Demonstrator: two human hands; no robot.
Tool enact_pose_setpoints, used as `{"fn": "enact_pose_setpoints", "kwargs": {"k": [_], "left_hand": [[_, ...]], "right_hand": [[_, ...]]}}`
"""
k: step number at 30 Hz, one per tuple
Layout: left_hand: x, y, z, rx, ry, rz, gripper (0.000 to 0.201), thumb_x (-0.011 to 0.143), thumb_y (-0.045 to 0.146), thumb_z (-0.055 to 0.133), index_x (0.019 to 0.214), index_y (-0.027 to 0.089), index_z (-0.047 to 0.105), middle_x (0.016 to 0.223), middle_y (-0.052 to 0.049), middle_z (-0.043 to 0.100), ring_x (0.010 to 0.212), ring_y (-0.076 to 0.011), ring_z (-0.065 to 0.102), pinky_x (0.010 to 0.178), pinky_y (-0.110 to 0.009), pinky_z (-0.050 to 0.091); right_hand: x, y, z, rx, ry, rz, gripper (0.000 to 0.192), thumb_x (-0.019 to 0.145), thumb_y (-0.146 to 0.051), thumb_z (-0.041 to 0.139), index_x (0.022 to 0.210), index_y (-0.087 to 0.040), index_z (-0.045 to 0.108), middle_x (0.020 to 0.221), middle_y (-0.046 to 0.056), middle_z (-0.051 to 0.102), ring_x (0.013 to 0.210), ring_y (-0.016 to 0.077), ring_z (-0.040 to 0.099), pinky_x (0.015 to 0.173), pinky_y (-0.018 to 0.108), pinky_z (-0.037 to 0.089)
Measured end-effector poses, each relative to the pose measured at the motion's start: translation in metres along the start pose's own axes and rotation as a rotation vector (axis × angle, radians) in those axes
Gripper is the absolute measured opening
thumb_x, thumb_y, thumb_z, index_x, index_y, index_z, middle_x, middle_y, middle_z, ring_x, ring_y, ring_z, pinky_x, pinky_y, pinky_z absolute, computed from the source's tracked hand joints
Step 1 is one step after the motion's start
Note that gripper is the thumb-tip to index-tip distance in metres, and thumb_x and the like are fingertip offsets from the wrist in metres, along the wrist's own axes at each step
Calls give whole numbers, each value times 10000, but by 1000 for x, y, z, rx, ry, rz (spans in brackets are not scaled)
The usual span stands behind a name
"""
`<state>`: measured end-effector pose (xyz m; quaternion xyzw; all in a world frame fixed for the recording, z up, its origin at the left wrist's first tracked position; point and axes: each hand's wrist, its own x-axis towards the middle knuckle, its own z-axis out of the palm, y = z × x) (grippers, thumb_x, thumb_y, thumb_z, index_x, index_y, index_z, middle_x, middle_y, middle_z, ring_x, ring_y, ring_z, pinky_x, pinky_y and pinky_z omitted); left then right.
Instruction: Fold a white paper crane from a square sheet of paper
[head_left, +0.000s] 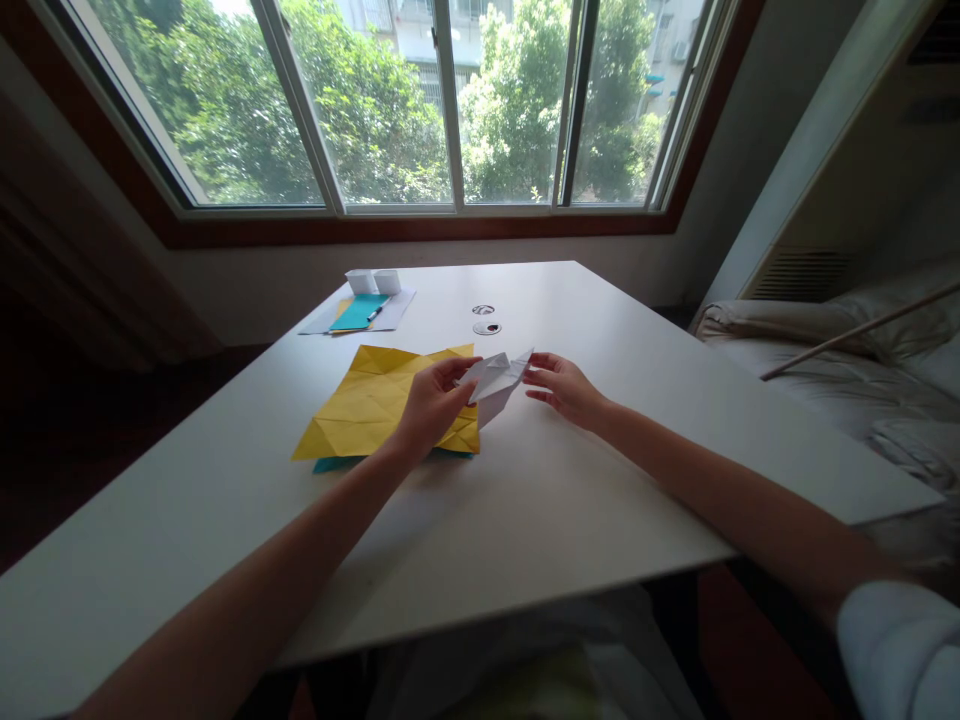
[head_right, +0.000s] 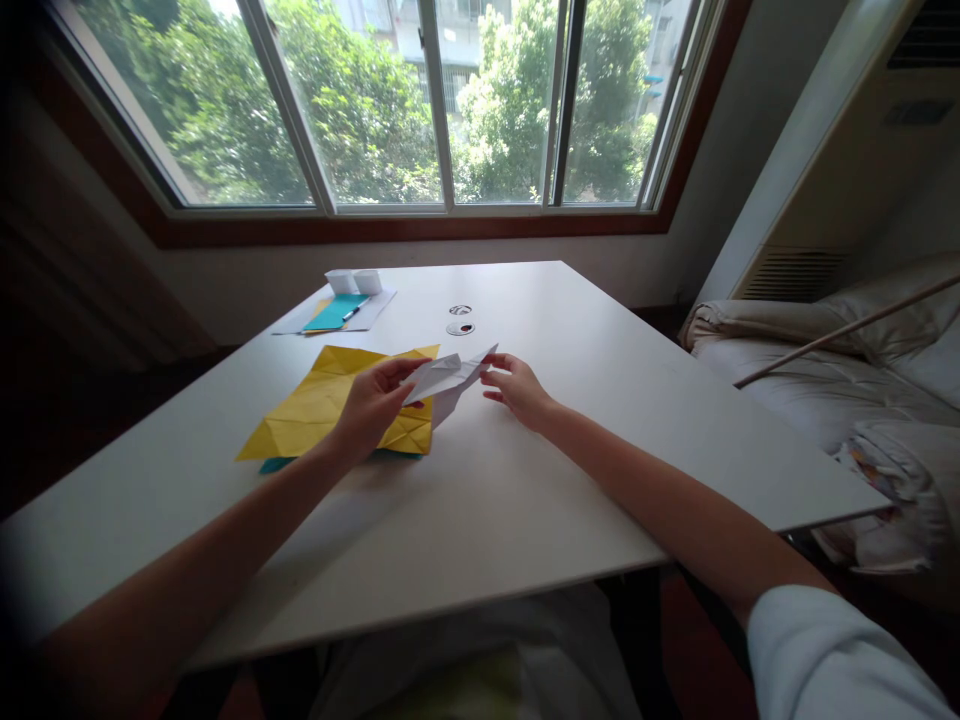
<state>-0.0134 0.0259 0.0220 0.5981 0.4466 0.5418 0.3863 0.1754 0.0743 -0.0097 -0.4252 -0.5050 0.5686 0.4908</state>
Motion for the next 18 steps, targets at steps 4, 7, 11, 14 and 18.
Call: {"fn": "enact_pose_setpoints", "kwargs": {"k": [4,7,11,14,18], "left_hand": [[2,-6,-1,-53,68,-90,373,650,386,720,928,139,691,901,-62,694,782,-165,632,614,-224,518],[3,-10,-1,-115,51,-149,386,624,420,737,893,146,696,869,-50,697,750,-155,639,625,-226,518],[2,-8,0,-135,29,-123,377,568,422,771,780,130,664,725,-23,672,641,-143,621,574,-234,503],[2,-5,1,-112,27,-110,374,528,409,794,667,131,587,598,11,610,565,-127,599,536,-230,488],[2,-1,0,-96,-20,-156,395,552,421,781,616,144,507,569,2,605,554,-136,614,546,-245,494]], "right_hand": [[-8,0,0,-583,250,-489,485,642,-222,646,1091,-201,464,1262,126,406,1125,261,435,905,429,395],[-18,-7,2,-950,150,-865,502,704,-173,567,1184,-199,425,1289,141,399,1239,282,330,987,448,293],[-27,-14,6,-1110,-84,-997,326,806,-168,470,1127,-225,491,1214,105,508,1153,243,445,961,422,300],[-27,-14,6,-1033,-104,-1001,173,852,-213,451,986,-225,559,1143,98,540,1091,217,496,937,402,333],[-24,-15,5,-767,-67,-889,138,876,-281,446,929,-248,570,1094,83,542,1049,202,509,912,375,377]]}}
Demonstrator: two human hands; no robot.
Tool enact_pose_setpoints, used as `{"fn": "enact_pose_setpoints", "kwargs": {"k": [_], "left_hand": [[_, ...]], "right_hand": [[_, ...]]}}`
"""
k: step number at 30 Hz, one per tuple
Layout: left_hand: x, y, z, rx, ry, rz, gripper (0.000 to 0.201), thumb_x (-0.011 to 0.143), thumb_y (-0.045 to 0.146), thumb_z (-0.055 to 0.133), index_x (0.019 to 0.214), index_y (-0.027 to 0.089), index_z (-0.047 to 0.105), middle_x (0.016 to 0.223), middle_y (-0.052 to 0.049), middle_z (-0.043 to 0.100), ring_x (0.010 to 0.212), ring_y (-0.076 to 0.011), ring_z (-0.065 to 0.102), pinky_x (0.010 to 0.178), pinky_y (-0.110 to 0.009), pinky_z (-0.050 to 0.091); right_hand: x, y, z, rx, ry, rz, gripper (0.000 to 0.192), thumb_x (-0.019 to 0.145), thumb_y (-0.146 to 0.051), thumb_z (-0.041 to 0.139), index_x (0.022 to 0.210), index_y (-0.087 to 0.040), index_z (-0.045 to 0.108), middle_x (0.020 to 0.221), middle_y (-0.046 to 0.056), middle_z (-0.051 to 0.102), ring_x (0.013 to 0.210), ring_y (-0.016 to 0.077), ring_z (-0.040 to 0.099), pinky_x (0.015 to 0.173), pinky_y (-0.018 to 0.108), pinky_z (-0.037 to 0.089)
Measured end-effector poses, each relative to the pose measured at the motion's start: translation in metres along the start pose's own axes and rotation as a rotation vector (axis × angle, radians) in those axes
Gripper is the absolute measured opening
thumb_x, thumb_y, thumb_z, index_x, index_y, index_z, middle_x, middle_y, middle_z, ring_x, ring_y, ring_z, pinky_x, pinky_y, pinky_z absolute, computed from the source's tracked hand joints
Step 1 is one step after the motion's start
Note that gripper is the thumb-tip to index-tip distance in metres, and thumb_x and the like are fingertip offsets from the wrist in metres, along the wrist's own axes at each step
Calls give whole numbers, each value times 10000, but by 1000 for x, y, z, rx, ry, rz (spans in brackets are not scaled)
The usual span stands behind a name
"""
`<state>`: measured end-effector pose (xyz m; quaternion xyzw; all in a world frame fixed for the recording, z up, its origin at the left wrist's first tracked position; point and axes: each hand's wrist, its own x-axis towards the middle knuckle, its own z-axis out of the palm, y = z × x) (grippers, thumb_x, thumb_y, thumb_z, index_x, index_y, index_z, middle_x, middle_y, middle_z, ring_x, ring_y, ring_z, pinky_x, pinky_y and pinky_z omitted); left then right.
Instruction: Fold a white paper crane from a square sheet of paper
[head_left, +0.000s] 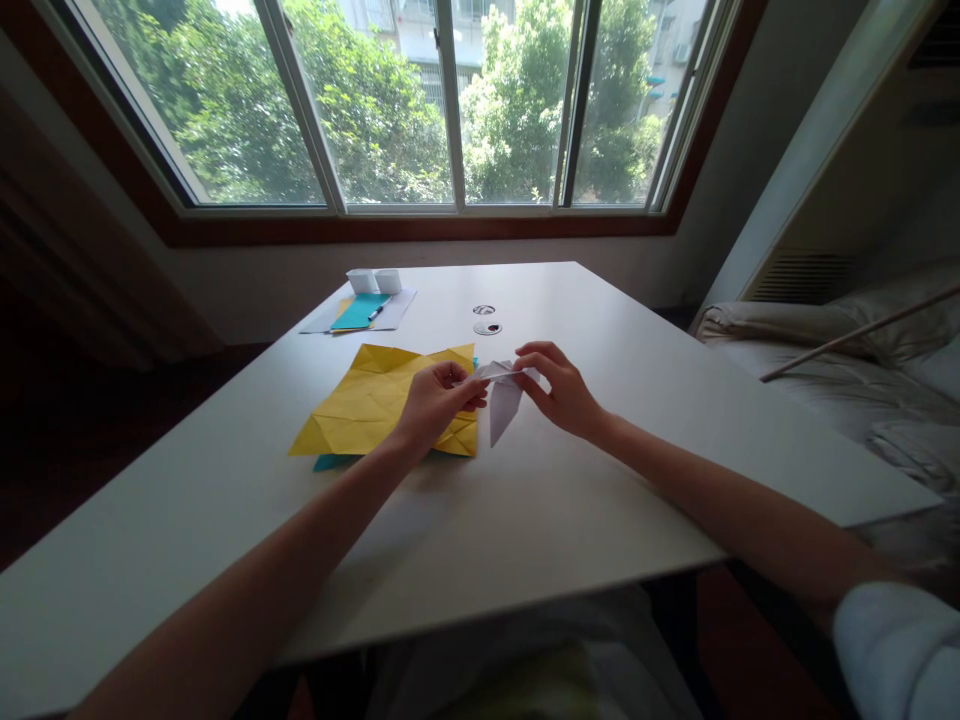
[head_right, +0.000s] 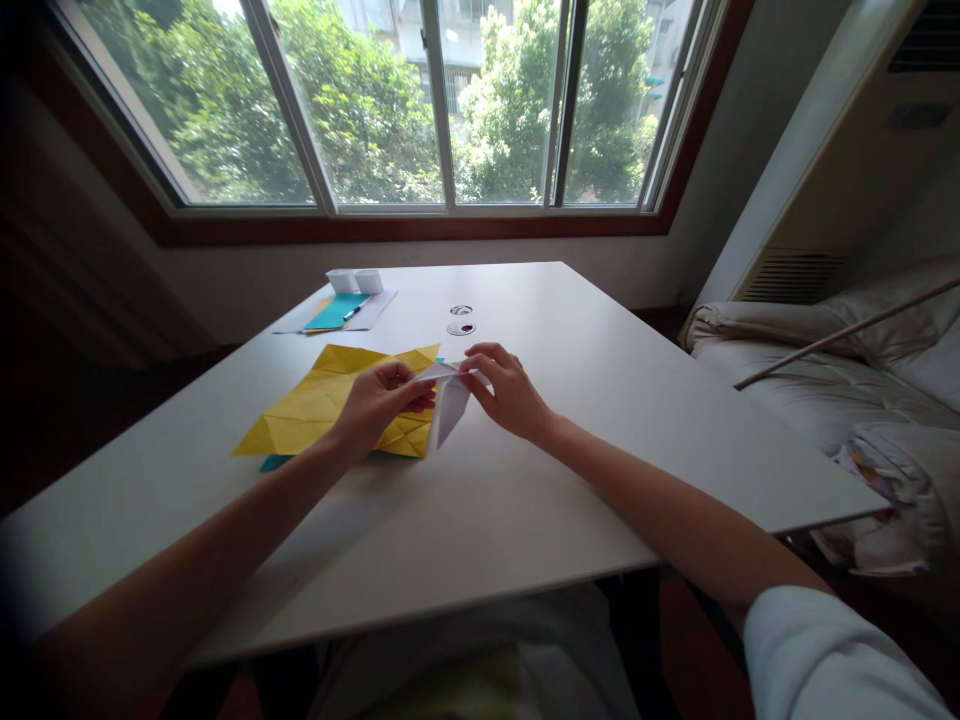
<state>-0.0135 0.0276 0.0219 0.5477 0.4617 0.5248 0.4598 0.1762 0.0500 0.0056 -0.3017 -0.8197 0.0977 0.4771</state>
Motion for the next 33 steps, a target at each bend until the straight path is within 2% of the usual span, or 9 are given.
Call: {"fn": "enact_pose_setpoints", "kwargs": {"k": [4,8,13,16,21,24,28,31,33], "left_hand": [[2,3,-3,56,-41,-7,371,583,436,761,627,134,550,606,-9,613,520,-101,572,490,-205,441],[5,3,-6,32,-97,-43,356,574,443,763,673,132,622,633,-8,605,593,-98,570,509,-183,427],[9,1,-9,-69,-16,-82,365,571,463,756,652,138,612,661,-13,603,624,-102,568,505,-178,414],[12,-2,-11,-131,20,-115,357,586,459,750,676,142,612,666,-6,601,628,-96,573,514,-174,415],[15,-8,-14,-137,44,-236,369,576,458,759,708,144,618,684,-18,616,609,-90,573,511,-174,424],[13,-12,-14,-1,-52,-262,381,604,488,729,708,137,626,697,-37,630,605,-101,571,519,-191,428],[9,-15,-14,325,-237,-102,387,683,525,641,647,140,620,633,-26,614,553,-109,538,518,-214,406],[8,-16,-12,564,-213,77,382,731,531,575,697,154,630,642,-20,615,597,-144,558,535,-237,401],[7,-14,-11,668,-149,159,372,737,520,569,792,156,627,762,-41,643,702,-183,592,591,-263,427]], "right_hand": [[2,2,0,299,91,177,141,846,-360,503,903,-247,565,961,36,573,955,185,518,883,331,391],[4,8,1,523,80,328,176,792,-408,568,819,-235,554,796,-10,544,797,146,498,768,268,413],[9,8,0,774,105,415,185,722,-392,636,752,-240,535,731,-30,526,705,126,483,655,231,419],[12,3,-4,935,140,524,174,682,-345,665,757,-244,545,757,-40,567,685,122,513,627,225,435],[15,-1,-14,1176,121,691,108,719,-262,603,824,-261,576,812,-49,617,732,125,566,682,244,466],[16,2,-17,1318,103,725,101,750,-251,562,842,-285,587,829,-60,637,799,134,582,757,280,476],[16,5,-17,1365,96,777,41,758,-263,550,769,-263,589,727,-46,635,746,140,589,765,304,488],[18,5,-18,1375,73,765,49,757,-260,551,741,-249,596,686,-38,627,714,141,589,762,317,495],[19,4,-19,1410,49,756,57,754,-244,552,751,-244,608,687,-40,629,690,135,585,763,323,497]]}}
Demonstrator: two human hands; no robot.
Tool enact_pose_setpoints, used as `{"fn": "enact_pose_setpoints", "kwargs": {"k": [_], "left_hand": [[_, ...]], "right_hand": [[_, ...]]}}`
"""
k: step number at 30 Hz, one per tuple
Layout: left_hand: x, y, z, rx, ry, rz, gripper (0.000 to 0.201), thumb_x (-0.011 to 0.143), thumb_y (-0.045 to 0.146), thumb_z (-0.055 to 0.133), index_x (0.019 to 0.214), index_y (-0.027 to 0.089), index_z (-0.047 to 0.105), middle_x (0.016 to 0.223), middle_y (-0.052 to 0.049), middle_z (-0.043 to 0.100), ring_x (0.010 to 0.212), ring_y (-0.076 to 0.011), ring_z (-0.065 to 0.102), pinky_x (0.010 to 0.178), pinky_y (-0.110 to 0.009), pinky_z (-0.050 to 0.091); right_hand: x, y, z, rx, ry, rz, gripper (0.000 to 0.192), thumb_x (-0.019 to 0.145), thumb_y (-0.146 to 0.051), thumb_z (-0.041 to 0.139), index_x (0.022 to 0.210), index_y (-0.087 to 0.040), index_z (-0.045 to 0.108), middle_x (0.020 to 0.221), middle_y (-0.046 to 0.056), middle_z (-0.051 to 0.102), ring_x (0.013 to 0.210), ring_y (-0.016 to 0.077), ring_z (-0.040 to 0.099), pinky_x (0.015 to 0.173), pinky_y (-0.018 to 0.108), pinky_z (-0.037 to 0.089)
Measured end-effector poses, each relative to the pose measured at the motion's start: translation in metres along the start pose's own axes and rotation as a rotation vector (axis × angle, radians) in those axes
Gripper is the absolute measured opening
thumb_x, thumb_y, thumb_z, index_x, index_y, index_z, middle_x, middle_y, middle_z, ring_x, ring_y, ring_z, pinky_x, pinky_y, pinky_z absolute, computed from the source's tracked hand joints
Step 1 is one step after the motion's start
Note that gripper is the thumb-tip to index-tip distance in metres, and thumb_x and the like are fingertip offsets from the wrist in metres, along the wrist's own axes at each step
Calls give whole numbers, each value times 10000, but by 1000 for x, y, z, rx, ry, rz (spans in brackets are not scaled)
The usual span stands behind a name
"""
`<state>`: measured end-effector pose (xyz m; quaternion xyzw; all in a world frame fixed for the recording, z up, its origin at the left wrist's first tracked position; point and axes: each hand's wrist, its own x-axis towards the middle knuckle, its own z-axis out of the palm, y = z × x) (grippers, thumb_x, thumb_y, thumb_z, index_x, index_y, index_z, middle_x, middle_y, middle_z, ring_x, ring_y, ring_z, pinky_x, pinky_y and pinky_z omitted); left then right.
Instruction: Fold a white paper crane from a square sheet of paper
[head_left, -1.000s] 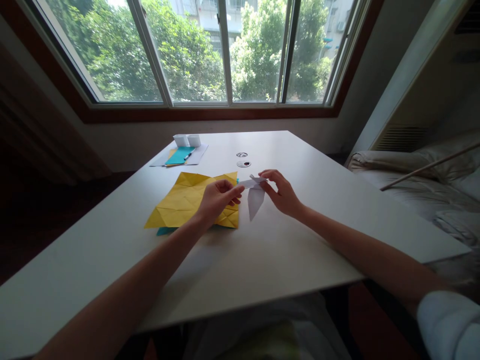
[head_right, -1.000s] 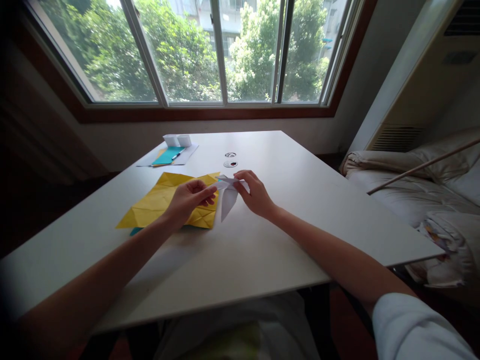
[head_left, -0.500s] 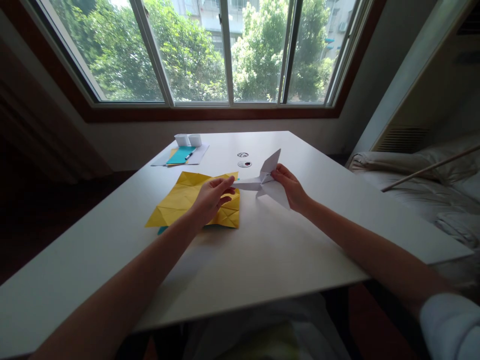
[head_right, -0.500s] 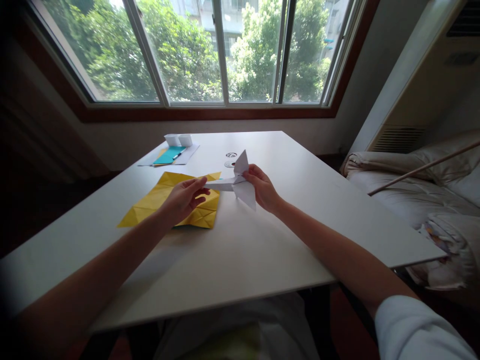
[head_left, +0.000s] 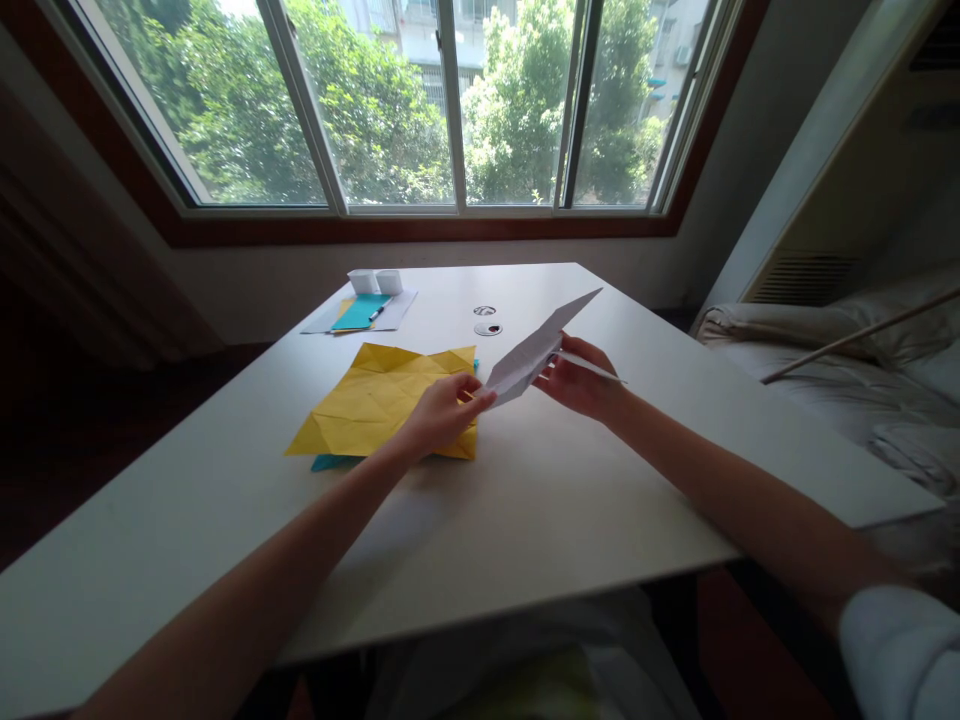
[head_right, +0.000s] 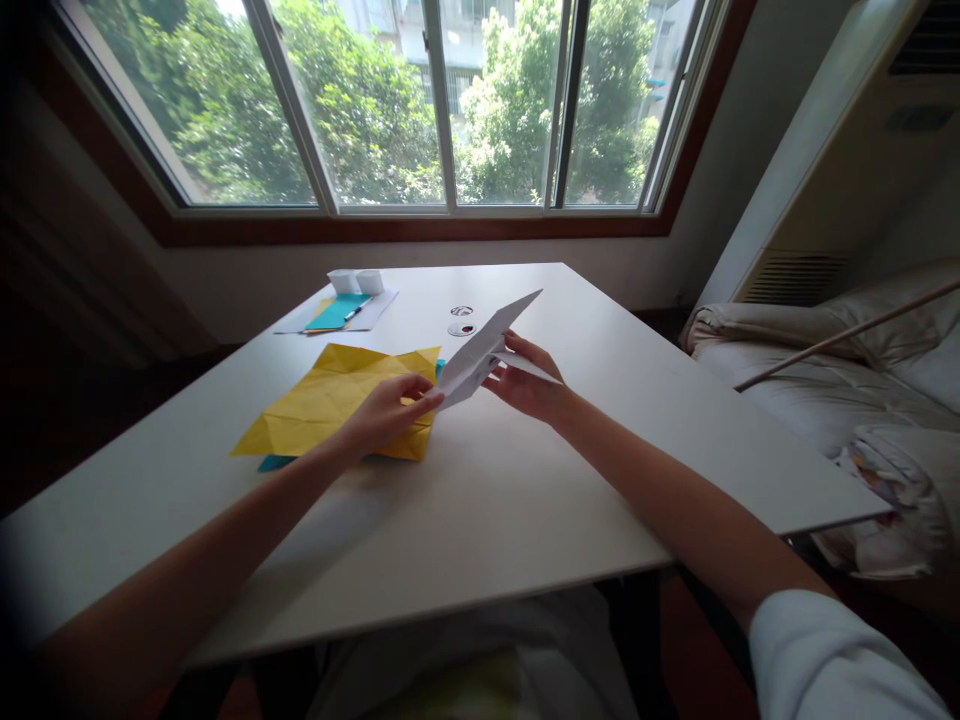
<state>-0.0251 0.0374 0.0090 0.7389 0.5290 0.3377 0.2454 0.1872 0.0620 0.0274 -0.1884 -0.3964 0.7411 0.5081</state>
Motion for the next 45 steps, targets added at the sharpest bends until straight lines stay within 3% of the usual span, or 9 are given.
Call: {"fn": "enact_pose_setpoints", "kwargs": {"k": [5,10,16,20,24,29,33,39,45], "left_hand": [[-3,8,-2,11,10,106,447,724,464,611,1057,173,546,1099,-89,597,957,-234,580,721,-316,469],[-10,18,0,-59,-13,267,488,723,392,640,1147,209,482,1095,-72,599,961,-212,579,746,-308,467],[-7,20,5,-413,19,122,369,725,389,641,1009,181,532,750,-10,628,691,-152,597,609,-254,452],[-5,21,6,-661,86,-59,394,649,385,711,926,159,544,673,12,613,574,-114,560,532,-215,412],[-6,22,6,-695,140,-142,420,622,361,727,926,151,529,650,19,606,565,-113,554,529,-212,409],[-9,24,7,-514,-28,-33,406,620,279,722,948,157,517,543,64,543,516,-97,505,499,-195,371],[-10,27,8,-536,-160,-18,371,647,346,708,915,143,550,647,9,610,580,-110,541,526,-209,403],[-7,23,8,-665,52,-146,301,665,388,681,796,132,594,683,-6,614,592,-104,557,555,-217,438],[-4,21,8,-700,230,-198,221,625,287,685,640,142,518,576,32,552,512,-91,521,491,-209,435]], "right_hand": [[-2,-1,-2,20,-52,64,60,758,-255,564,765,-239,622,691,-52,629,657,117,576,765,327,497],[-1,3,0,-13,-53,100,78,740,-210,580,791,-260,610,743,-58,640,699,117,590,725,307,501],[3,9,1,-143,23,120,137,740,-218,626,871,-243,598,794,-40,640,709,112,601,682,275,507],[2,13,3,-134,26,113,166,791,-353,586,898,-227,602,854,-7,647,762,129,611,704,281,508],[0,20,5,-149,27,90,284,763,-468,598,926,-235,586,912,4,642,829,154,613,727,306,503],[1,29,5,-334,108,-38,267,678,-369,706,854,-203,593,798,-14,633,717,119,590,677,279,490],[1,29,6,-401,130,-68,263,637,-352,732,790,-172,615,730,-14,628,672,113,580,669,283,490],[-3,32,9,-621,-45,-66,333,664,-401,701,867,-156,604,661,-7,612,609,119,579,613,284,490],[-12,33,14,-978,110,-313,538,645,-463,702,1053,-219,449,844,5,591,649,129,583,571,280,492]]}}
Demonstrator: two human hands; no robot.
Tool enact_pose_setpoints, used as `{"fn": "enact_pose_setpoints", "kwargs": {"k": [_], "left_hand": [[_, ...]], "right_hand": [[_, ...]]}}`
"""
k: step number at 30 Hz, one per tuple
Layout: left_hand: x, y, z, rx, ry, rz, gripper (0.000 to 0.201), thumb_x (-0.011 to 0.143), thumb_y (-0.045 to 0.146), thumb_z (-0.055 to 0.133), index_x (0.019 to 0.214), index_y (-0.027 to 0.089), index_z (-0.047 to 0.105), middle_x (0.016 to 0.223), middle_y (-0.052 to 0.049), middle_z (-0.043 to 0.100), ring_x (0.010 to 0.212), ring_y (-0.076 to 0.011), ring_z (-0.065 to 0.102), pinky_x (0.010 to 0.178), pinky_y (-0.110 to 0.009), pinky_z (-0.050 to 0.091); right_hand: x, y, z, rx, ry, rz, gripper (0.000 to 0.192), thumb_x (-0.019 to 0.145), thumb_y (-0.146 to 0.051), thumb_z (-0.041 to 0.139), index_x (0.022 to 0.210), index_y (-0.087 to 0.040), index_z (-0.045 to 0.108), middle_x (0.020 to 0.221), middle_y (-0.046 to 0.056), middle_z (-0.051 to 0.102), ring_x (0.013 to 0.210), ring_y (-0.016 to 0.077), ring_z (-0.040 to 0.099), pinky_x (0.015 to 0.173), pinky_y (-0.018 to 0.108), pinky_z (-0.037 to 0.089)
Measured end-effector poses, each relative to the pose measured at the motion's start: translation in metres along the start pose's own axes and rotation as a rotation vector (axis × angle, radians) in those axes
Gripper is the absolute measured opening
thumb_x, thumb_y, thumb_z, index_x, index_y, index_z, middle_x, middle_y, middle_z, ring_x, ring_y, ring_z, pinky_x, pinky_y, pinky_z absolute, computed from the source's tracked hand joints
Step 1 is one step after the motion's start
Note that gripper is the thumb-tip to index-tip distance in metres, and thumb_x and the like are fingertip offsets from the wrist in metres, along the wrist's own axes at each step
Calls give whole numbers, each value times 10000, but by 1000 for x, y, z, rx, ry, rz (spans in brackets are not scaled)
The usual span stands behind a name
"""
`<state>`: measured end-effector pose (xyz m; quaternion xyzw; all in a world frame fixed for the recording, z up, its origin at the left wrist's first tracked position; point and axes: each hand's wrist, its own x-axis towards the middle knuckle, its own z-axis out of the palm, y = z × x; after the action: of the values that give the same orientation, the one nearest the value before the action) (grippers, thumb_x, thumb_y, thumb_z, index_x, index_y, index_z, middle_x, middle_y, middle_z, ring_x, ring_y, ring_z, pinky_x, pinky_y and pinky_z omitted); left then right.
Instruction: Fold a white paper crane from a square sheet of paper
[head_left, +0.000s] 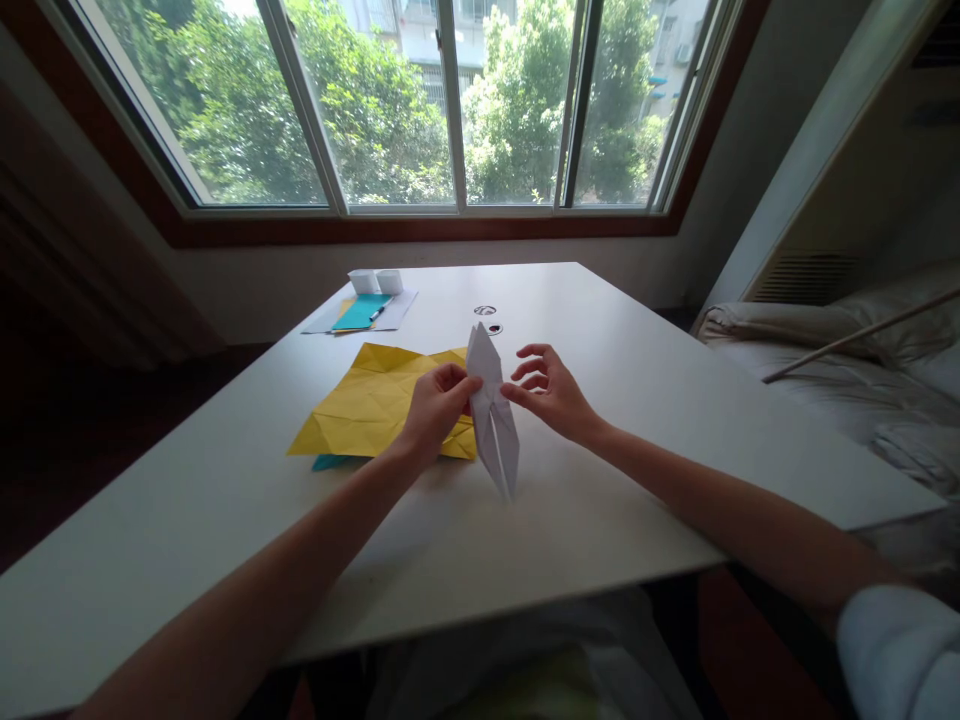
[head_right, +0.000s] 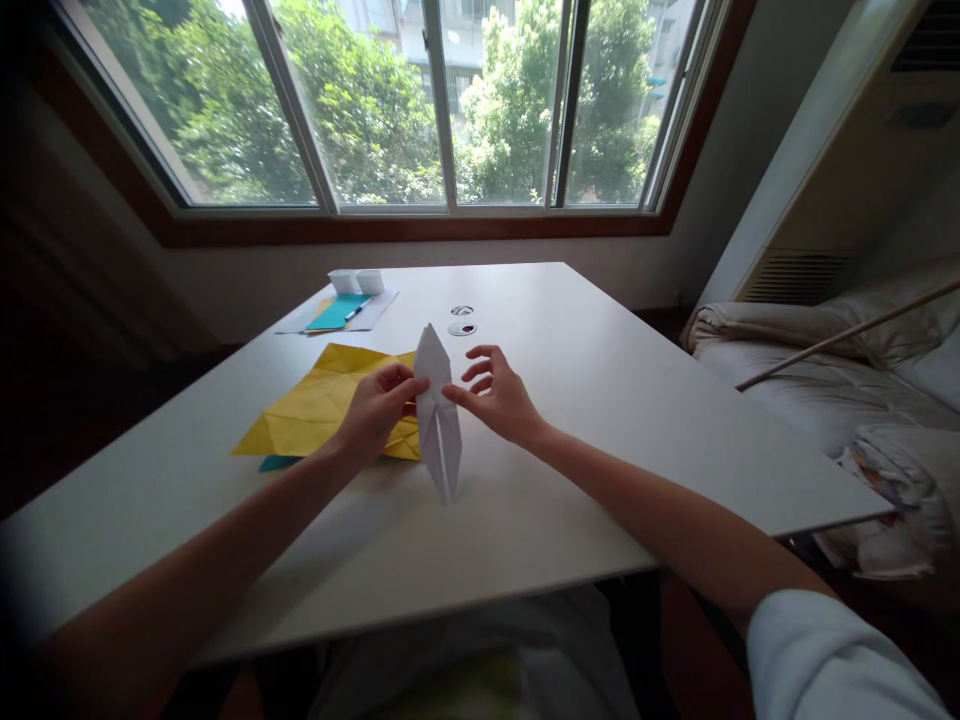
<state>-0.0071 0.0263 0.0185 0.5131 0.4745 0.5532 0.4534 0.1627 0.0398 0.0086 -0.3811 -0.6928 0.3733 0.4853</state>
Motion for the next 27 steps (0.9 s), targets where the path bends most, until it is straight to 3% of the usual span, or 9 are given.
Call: {"fn": "enact_pose_setpoints", "kwargs": {"k": [5,9,12,15,20,23,27], "left_hand": [[-2,3,2,-31,-14,23,263,625,324,698,661,145,508,586,34,551,527,-91,530,508,-214,464],[-2,3,2,-32,-19,51,255,640,329,698,698,142,536,610,27,558,541,-88,526,476,-188,441],[-1,2,0,-19,-19,60,246,648,327,703,722,133,572,629,18,565,539,-80,515,466,-177,425],[0,3,-1,-74,-44,44,257,638,333,721,739,134,595,654,11,576,553,-78,520,473,-174,418],[2,1,-4,-158,-123,-14,305,625,362,737,778,139,597,704,3,592,608,-94,549,523,-195,446],[3,-3,-5,-100,-132,9,350,641,381,724,835,145,553,690,4,596,582,-93,549,521,-200,452],[2,-5,-5,125,-20,184,371,645,387,714,813,189,449,676,35,568,560,-103,550,494,-201,432]], "right_hand": [[-6,-9,1,-436,19,-264,359,632,-457,713,768,-206,495,767,-3,592,601,112,520,558,267,443],[-6,-8,0,-458,33,-288,240,710,-389,657,795,-207,526,776,3,612,599,111,524,573,266,430],[-2,-3,-2,-341,43,-206,164,772,-369,584,815,-213,560,741,6,615,623,127,539,596,276,426],[2,2,-3,-35,19,9,189,752,-388,592,783,-203,574,677,-2,590,614,128,532,580,271,427],[5,4,-2,427,-189,351,251,662,-388,683,768,-177,598,765,-2,603,682,118,553,624,266,450],[3,2,0,495,-242,400,287,634,-367,719,808,-171,603,827,8,623,746,129,572,675,277,456],[2,4,2,489,-139,384,313,590,-360,753,718,-167,542,726,-15,610,667,113,564,623,263,441]]}}
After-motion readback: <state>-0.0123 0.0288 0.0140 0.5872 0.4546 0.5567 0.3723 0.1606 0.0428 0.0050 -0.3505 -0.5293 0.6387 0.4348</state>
